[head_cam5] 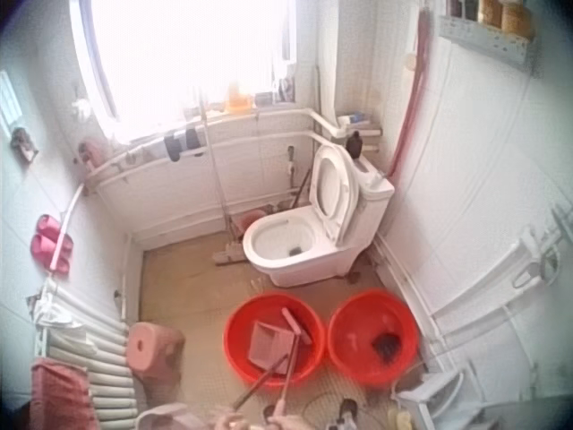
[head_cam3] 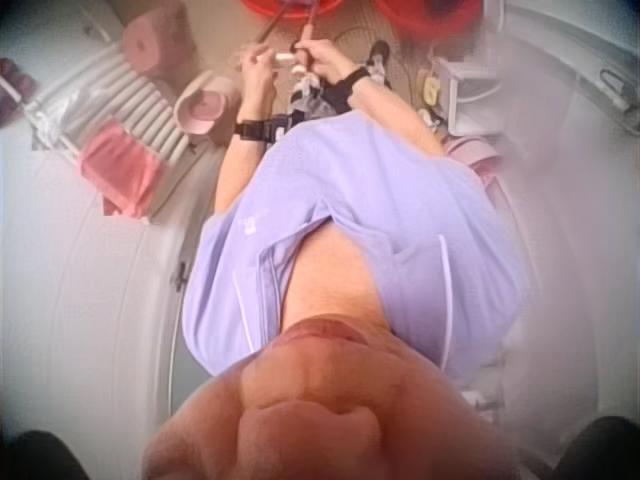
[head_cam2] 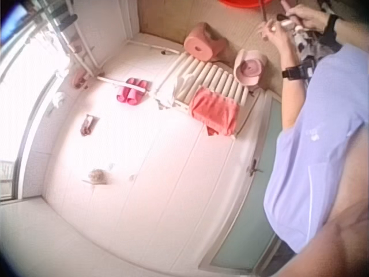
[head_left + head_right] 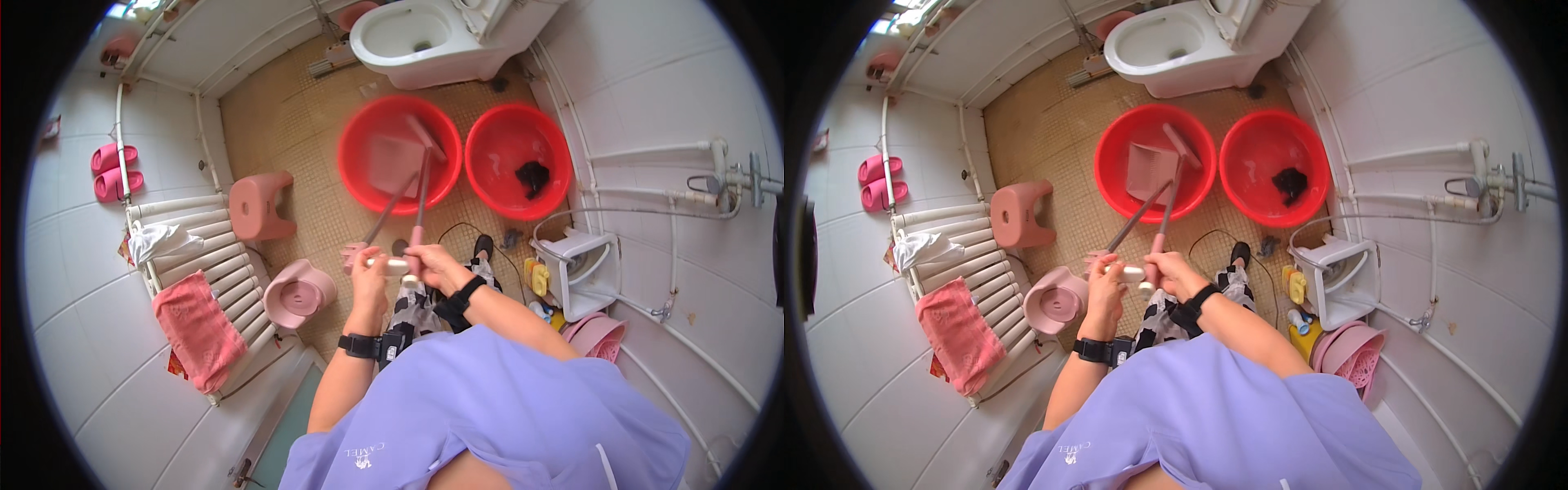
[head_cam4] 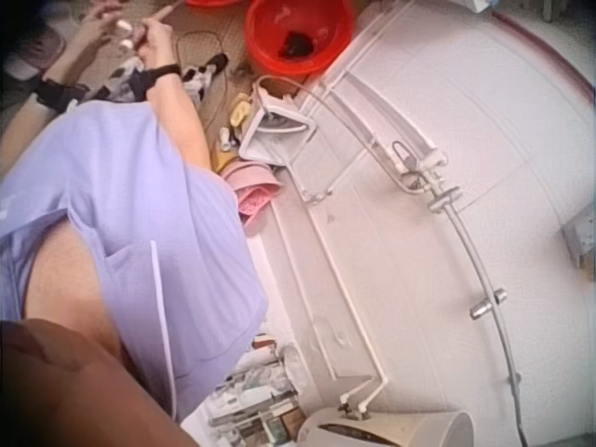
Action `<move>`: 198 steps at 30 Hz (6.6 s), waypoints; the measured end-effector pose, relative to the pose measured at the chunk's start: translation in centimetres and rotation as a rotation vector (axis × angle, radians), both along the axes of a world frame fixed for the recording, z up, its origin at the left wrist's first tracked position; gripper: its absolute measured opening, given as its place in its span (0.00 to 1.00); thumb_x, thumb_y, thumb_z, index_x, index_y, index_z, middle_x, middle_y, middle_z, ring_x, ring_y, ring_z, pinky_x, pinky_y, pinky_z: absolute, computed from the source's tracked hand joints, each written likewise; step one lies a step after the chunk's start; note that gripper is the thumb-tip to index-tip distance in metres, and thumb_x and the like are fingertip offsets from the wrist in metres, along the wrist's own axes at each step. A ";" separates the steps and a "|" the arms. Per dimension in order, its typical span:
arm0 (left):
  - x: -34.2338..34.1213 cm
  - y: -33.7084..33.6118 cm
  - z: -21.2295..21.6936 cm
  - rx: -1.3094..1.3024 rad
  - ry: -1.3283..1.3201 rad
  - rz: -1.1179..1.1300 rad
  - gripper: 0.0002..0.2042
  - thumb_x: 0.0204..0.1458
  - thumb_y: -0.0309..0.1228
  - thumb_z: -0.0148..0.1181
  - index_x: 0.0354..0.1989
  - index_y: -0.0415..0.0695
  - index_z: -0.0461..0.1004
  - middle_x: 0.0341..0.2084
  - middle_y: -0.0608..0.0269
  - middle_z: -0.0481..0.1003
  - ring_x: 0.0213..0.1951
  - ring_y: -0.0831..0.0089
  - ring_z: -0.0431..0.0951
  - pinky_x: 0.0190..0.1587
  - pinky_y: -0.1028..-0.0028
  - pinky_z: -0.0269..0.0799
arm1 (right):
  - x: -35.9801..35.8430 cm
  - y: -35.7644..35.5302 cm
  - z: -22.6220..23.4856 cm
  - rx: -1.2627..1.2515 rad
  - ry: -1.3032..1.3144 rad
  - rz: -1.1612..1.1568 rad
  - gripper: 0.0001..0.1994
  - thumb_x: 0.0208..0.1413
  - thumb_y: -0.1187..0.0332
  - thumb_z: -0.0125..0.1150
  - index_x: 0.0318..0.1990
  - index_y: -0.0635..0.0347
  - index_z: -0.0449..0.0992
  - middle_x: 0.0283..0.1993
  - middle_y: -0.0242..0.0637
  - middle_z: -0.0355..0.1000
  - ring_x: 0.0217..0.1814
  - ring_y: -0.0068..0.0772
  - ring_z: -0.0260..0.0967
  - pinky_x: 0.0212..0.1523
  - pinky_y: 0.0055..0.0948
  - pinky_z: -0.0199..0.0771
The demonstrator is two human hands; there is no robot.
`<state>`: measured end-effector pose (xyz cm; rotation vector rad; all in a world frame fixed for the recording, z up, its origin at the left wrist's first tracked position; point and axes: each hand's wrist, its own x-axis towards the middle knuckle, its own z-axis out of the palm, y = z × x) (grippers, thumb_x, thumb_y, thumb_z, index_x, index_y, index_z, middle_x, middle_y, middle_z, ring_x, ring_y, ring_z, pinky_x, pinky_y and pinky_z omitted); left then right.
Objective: Clean bathroom equipment and buckets using water and a cleaning tool.
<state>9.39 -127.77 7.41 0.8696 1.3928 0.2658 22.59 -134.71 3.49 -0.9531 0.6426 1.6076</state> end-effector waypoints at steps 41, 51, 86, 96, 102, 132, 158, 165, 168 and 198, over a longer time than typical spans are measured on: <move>-1.3 10.3 18.4 1.047 0.335 -0.638 0.16 0.40 0.13 0.57 0.40 0.41 0.75 0.38 0.51 0.74 0.38 0.57 0.76 0.42 0.69 0.71 | 12.2 3.0 -4.2 -0.226 -0.675 0.845 0.16 0.61 0.57 0.47 0.36 0.64 0.69 0.20 0.39 0.67 0.13 0.32 0.65 0.13 0.32 0.67; -5.4 8.8 19.3 0.978 0.343 -0.420 0.16 0.40 0.13 0.56 0.40 0.39 0.75 0.36 0.52 0.74 0.40 0.60 0.75 0.46 0.72 0.68 | 24.2 -6.9 13.9 -0.254 -0.385 0.824 0.14 0.62 0.53 0.51 0.44 0.53 0.71 0.17 0.25 0.60 0.12 0.14 0.53 0.10 0.17 0.53; -10.3 4.1 19.6 0.898 0.382 -0.112 0.15 0.40 0.13 0.57 0.39 0.37 0.75 0.39 0.55 0.76 0.45 0.64 0.75 0.51 0.71 0.66 | 20.4 2.5 2.0 0.194 0.522 -0.479 0.19 0.60 0.72 0.49 0.57 0.64 0.56 0.24 0.31 0.60 0.19 0.19 0.59 0.17 0.15 0.64; -7.9 6.1 19.2 0.951 0.307 -0.279 0.15 0.39 0.12 0.58 0.38 0.36 0.76 0.37 0.53 0.76 0.42 0.63 0.76 0.47 0.72 0.69 | 19.8 -7.1 12.9 -0.195 -0.438 0.784 0.17 0.60 0.65 0.50 0.57 0.51 0.66 0.21 0.25 0.61 0.13 0.14 0.56 0.11 0.15 0.58; -7.1 7.0 18.9 1.003 0.294 -0.328 0.15 0.38 0.12 0.57 0.37 0.37 0.76 0.36 0.52 0.76 0.42 0.62 0.76 0.47 0.72 0.68 | 18.0 -7.0 0.4 -0.135 -0.800 1.142 0.11 0.60 0.61 0.49 0.38 0.59 0.71 0.15 0.33 0.61 0.11 0.27 0.60 0.12 0.31 0.61; 9.6 16.3 8.9 1.018 0.308 -0.768 0.30 0.45 0.20 0.56 0.60 0.47 0.58 0.40 0.44 0.73 0.36 0.47 0.76 0.37 0.59 0.73 | 22.1 -16.7 16.3 0.081 0.187 -0.143 0.20 0.65 0.63 0.41 0.64 0.47 0.56 0.26 0.33 0.62 0.11 0.14 0.52 0.08 0.14 0.54; 5.0 10.2 -2.8 1.126 0.741 -0.642 0.16 0.55 0.39 0.56 0.47 0.44 0.68 0.33 0.53 0.75 0.32 0.52 0.77 0.30 0.61 0.74 | 21.8 -17.5 14.7 0.038 0.121 -0.118 0.22 0.64 0.65 0.42 0.66 0.44 0.53 0.26 0.33 0.62 0.11 0.17 0.53 0.10 0.18 0.56; 8.2 13.3 -1.6 0.967 0.659 -0.603 0.17 0.56 0.45 0.53 0.43 0.45 0.66 0.32 0.45 0.75 0.33 0.45 0.76 0.34 0.53 0.72 | 21.1 -15.7 15.7 -0.058 0.077 -0.069 0.22 0.64 0.64 0.43 0.66 0.45 0.54 0.24 0.32 0.63 0.11 0.17 0.53 0.09 0.17 0.54; 7.9 12.7 -1.2 0.717 0.614 -0.719 0.18 0.57 0.46 0.51 0.44 0.43 0.64 0.29 0.40 0.75 0.33 0.41 0.76 0.35 0.50 0.71 | 21.2 -15.9 16.2 -0.014 0.072 -0.021 0.23 0.63 0.64 0.43 0.65 0.45 0.54 0.24 0.32 0.63 0.11 0.17 0.53 0.09 0.17 0.54; 13.2 15.7 7.8 0.799 0.527 -0.679 0.18 0.47 0.42 0.58 0.32 0.34 0.75 0.28 0.39 0.76 0.36 0.45 0.77 0.41 0.56 0.72 | 17.9 -15.5 13.8 -0.057 0.045 0.091 0.13 0.61 0.66 0.50 0.51 0.51 0.61 0.24 0.34 0.65 0.13 0.19 0.56 0.12 0.20 0.58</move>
